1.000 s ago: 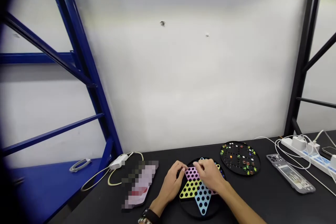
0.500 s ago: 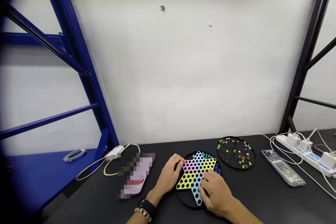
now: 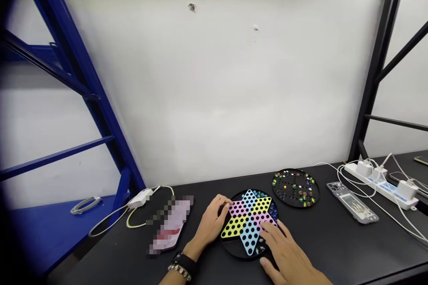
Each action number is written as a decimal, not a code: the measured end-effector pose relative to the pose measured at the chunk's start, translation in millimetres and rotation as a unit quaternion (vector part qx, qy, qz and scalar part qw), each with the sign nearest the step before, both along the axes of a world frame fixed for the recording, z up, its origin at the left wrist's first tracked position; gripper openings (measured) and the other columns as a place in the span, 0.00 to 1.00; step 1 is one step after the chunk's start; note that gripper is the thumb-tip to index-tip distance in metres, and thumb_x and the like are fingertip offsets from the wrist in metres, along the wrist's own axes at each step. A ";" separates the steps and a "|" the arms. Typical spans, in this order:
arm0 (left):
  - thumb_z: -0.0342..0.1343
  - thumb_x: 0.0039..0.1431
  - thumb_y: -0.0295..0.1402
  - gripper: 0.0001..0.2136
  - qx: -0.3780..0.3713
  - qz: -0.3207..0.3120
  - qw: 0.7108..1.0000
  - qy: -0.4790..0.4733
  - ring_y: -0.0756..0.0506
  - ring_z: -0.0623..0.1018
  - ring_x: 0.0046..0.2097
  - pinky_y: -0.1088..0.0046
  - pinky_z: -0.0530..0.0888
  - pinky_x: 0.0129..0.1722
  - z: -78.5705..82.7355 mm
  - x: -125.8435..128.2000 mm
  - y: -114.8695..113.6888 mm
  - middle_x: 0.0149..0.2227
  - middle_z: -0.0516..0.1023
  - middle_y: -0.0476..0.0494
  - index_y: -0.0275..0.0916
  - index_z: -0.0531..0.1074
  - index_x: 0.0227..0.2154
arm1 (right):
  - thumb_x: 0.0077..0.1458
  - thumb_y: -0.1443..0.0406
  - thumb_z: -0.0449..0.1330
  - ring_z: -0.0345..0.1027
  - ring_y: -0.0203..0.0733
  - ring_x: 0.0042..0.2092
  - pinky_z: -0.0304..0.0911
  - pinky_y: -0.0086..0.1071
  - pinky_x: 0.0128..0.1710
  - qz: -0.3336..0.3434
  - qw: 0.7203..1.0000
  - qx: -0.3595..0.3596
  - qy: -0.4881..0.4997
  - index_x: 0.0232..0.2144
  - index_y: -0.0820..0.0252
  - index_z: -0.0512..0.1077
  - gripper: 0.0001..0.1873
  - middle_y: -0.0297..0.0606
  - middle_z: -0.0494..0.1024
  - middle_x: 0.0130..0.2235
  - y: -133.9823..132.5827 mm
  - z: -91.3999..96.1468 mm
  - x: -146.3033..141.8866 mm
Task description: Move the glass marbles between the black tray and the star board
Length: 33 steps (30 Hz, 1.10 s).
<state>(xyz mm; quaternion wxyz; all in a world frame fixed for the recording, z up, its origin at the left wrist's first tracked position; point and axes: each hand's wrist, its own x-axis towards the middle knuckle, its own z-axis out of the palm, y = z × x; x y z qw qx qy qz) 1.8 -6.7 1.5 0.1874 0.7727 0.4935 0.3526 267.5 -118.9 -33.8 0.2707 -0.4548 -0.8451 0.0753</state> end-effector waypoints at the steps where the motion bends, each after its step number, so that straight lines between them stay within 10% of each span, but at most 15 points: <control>1: 0.42 0.68 0.39 0.14 0.002 0.002 1.000 0.000 0.43 0.75 0.45 0.64 0.71 0.48 0.5 0.1 -0.3 0.40 0.75 0.45 0.43 0.72 0.35 | 0.63 0.57 0.53 0.56 0.50 0.65 0.55 0.48 0.64 -0.024 0.999 -0.021 0.030 0.66 0.48 0.54 0.31 0.41 0.62 0.66 0.4 -1.5 2.9; 6: 0.43 0.67 0.37 0.13 0.007 0.006 1.000 0.006 0.44 0.75 0.44 0.66 0.71 0.47 1.7 0.4 -1.0 0.40 0.75 0.46 0.43 0.72 0.35 | 0.65 0.57 0.45 0.53 0.48 0.66 0.54 0.48 0.65 -0.189 0.967 -0.039 0.167 0.63 0.54 0.58 0.26 0.43 0.57 0.67 22.0 1.7 34.0; 13: 0.43 0.68 0.40 0.14 0.008 0.006 1.000 0.004 0.44 0.76 0.44 0.66 0.72 0.47 -2.4 -0.8 2.6 0.40 0.75 0.46 0.43 0.72 0.35 | 0.60 0.56 0.45 0.53 0.52 0.66 0.51 0.48 0.65 -0.352 0.933 0.003 0.073 0.61 0.64 0.60 0.30 0.49 0.59 0.66 56.0 -13.5 118.7; 18: 0.43 0.68 0.39 0.14 0.007 0.003 1.000 0.012 0.43 0.75 0.45 0.66 0.71 0.47 -2.5 -0.7 2.5 0.40 0.75 0.46 0.43 0.72 0.35 | 0.60 0.48 0.45 0.48 0.53 0.68 0.46 0.50 0.66 -0.341 0.936 -0.069 -0.052 0.64 0.64 0.57 0.37 0.47 0.61 0.65 48.9 -33.0 124.3; 33: 0.43 0.67 0.39 0.13 0.009 0.000 1.000 0.007 0.43 0.75 0.44 0.64 0.71 0.47 -5.9 -1.4 4.8 0.39 0.75 0.46 0.44 0.72 0.34 | 0.60 0.51 0.51 0.65 0.52 0.56 0.58 0.47 0.57 -0.266 0.962 -0.017 -0.052 0.59 0.55 0.64 0.28 0.43 0.74 0.54 28.0 -11.3 91.8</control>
